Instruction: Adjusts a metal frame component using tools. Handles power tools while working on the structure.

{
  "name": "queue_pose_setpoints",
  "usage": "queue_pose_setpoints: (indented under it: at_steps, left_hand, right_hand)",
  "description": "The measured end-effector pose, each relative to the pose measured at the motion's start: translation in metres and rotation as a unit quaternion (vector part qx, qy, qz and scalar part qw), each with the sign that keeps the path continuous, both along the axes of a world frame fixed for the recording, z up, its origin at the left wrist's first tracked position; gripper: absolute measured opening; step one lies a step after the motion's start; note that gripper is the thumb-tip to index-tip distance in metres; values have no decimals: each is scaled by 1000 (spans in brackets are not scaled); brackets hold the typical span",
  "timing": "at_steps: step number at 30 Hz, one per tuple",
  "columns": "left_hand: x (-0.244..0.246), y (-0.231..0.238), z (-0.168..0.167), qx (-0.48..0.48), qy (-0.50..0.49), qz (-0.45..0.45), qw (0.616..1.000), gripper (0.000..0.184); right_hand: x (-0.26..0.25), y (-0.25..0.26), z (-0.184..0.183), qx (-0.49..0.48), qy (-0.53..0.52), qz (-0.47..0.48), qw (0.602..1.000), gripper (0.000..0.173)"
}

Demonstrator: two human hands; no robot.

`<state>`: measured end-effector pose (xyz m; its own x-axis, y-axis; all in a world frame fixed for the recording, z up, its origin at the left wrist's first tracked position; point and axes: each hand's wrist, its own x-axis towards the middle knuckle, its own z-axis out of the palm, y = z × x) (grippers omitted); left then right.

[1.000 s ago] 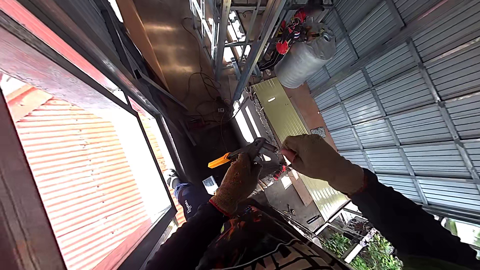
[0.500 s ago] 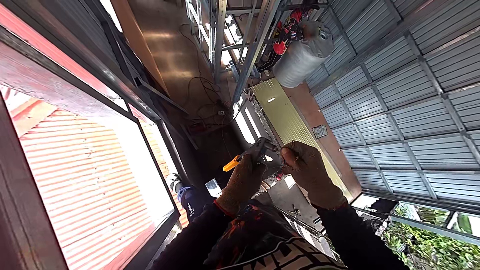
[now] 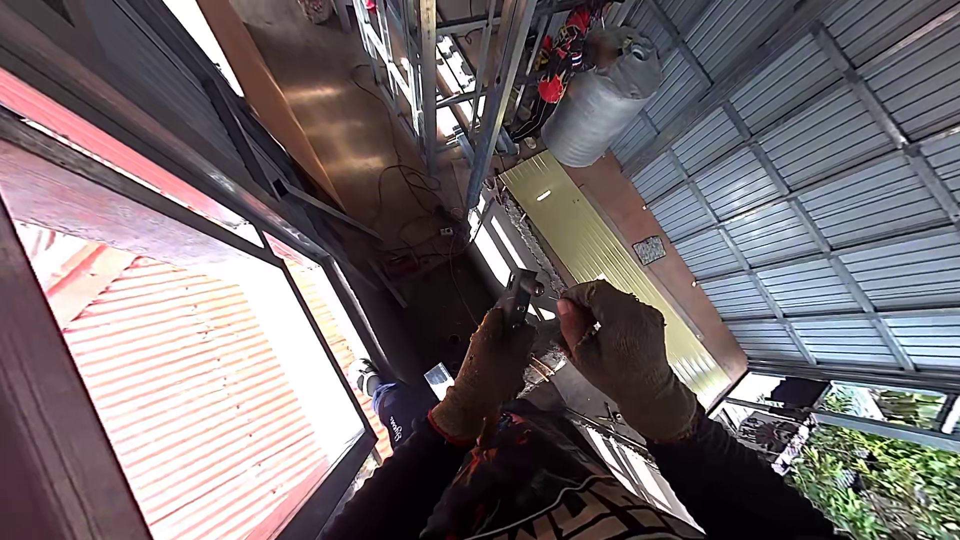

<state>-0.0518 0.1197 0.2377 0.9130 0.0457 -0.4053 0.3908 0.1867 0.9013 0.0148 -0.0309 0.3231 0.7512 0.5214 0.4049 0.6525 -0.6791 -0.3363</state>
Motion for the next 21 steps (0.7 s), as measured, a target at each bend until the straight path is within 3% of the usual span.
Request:
queue_pose_setpoints:
  at_steps: [13,21]
  left_hand:
    - [-2,-3,0,83,-6,8,996,27]
    - [0,-2,9,250,39,-20,967,37]
  right_hand:
    - [1,7,1,-42,1,6,999,22]
    - [15,6,18,-228,-1,83,970,17]
